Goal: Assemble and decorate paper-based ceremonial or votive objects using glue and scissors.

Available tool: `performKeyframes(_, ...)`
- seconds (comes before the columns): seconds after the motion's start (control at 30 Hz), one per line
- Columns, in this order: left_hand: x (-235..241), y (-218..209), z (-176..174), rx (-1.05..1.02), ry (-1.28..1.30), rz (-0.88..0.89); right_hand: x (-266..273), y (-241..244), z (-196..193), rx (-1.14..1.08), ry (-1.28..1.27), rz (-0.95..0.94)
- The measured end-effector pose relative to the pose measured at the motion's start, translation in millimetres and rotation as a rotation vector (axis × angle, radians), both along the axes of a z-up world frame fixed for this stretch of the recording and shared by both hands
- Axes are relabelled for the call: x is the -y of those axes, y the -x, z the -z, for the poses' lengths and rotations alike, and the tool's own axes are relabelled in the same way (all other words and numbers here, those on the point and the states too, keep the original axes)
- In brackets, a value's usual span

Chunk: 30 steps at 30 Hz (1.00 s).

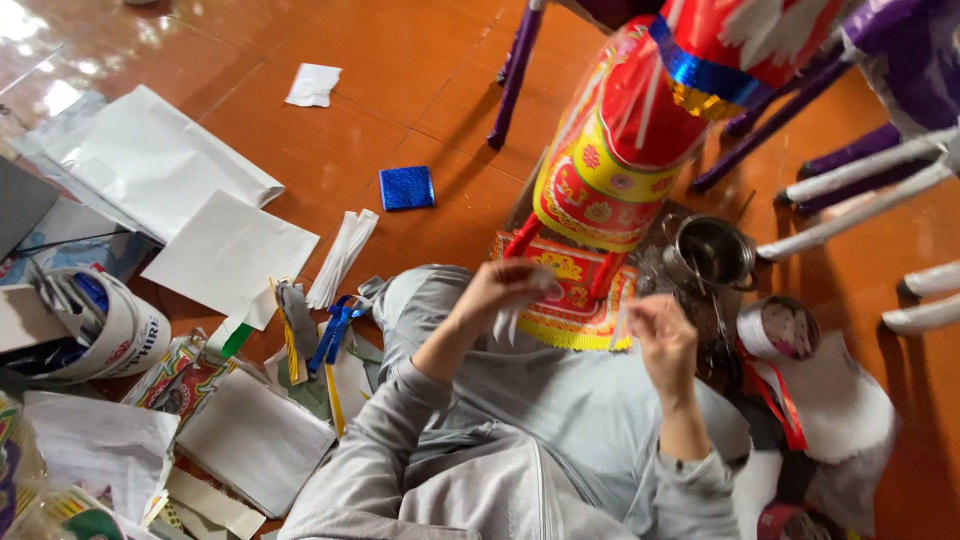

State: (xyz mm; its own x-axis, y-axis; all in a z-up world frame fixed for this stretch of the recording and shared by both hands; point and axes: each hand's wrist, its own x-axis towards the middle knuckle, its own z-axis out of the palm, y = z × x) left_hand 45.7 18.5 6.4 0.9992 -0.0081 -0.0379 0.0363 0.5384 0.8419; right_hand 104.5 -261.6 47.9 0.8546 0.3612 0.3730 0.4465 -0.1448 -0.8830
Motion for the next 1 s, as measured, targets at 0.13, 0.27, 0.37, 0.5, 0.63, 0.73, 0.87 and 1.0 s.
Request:
performKeyframes(0.13, 6, -23, -73, 0.159, -0.031, -0.158, 0, -17, -55, 0.095, 0.053, 0.073)
performKeyframes(0.27, 5, -67, -113, 0.273, -0.069, -0.365, -9, -36, -123, 0.13, -0.009, 0.078)
performKeyframes(0.37, 0, -111, -145, 0.564, -0.156, -0.524, -16, -56, -167, 0.267, -0.087, 0.099)
performKeyframes(0.5, 4, -152, -178, 0.705, -0.257, -0.635, -38, -86, -210, 0.153, -0.255, 0.138)
performKeyframes(0.63, 18, -150, -202, 0.75, -0.459, -0.802, -56, -127, -200, 0.454, -0.211, 0.253)
performKeyframes(0.73, 25, -141, -213, 0.776, -0.531, -0.831, -74, -118, -202, 0.496, -0.257, 0.293)
performKeyframes(0.87, 27, -139, -217, 0.804, -0.614, -0.863, -88, -106, -205, 0.685, -0.308, 0.308)
performKeyframes(1.0, 23, -140, -208, 0.769, -0.692, -0.861, -94, -105, -196, 0.598, -0.287, 0.385)
